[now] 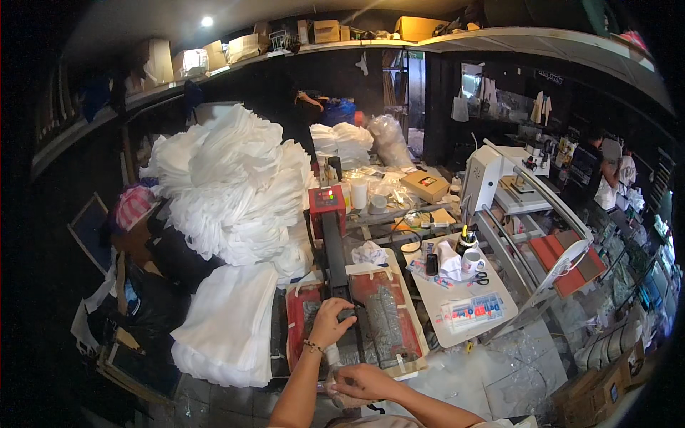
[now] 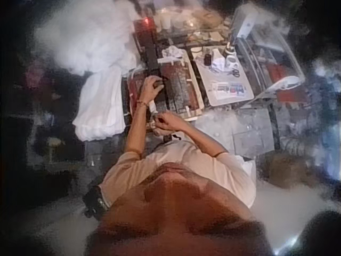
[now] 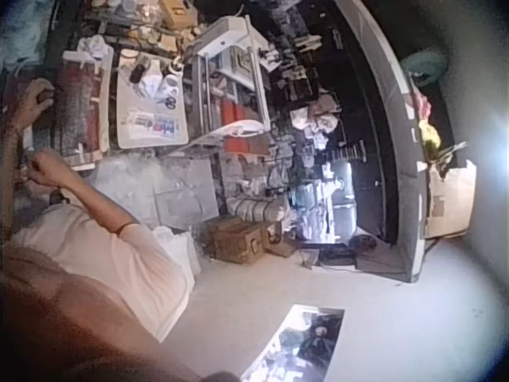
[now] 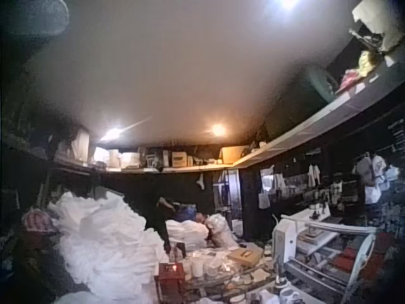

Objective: The person prints designs onto tote bags by placing bags on a heat press machine, positioning transfer sheets onto them, pressing the machine down, peeling off the backing sheets, and stacking the finished bags.

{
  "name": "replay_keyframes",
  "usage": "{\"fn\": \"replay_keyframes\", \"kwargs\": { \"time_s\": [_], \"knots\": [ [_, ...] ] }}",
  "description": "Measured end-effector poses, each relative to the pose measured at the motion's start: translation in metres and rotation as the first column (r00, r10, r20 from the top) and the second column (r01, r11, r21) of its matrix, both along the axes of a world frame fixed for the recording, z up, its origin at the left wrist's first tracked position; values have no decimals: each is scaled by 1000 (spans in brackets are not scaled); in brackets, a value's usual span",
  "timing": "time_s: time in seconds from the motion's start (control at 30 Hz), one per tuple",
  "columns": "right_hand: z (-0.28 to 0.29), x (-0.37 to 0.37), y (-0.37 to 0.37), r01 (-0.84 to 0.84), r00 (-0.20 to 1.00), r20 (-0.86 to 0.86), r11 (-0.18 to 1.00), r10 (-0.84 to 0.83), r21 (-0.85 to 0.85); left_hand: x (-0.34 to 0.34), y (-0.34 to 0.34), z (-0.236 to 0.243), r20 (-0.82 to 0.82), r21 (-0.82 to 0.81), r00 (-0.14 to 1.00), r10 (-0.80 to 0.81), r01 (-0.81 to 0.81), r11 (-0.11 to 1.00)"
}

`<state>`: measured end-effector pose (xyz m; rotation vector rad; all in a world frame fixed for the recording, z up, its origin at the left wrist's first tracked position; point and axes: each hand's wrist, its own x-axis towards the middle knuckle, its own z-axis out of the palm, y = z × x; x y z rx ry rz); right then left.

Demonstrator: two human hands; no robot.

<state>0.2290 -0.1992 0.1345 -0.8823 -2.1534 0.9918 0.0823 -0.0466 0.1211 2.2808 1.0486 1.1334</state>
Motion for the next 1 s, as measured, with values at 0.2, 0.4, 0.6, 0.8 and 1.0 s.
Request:
{"fn": "replay_keyframes", "kwargs": {
  "time_s": [0.2, 0.4, 0.6, 0.8, 1.0],
  "knots": [
    [-2, 0, 0, 5, 1000, 27, 1000, -5, 7, 0, 0, 0, -2, -13, 1000, -5, 5, 1000],
    [2, 0, -1, 7, 999, 32, 1000, -7, -9, 0, 0, 1, -2, -7, 1000, -3, 3, 1000],
    [4, 0, 0, -13, 998, 55, 1000, 13, -2, 0, 1, -2, 2, -6, 1000, 3, -3, 1000],
    [7, 0, -1, -20, 999, 51, 1000, 19, 13, 0, -1, 1, 0, -17, 1000, 4, -4, 1000],
    [1, 1, 1, -16, 998, 67, 1000, 18, -22, -1, 1, -2, 1, -41, 1000, 3, -3, 999]
  ]
}}
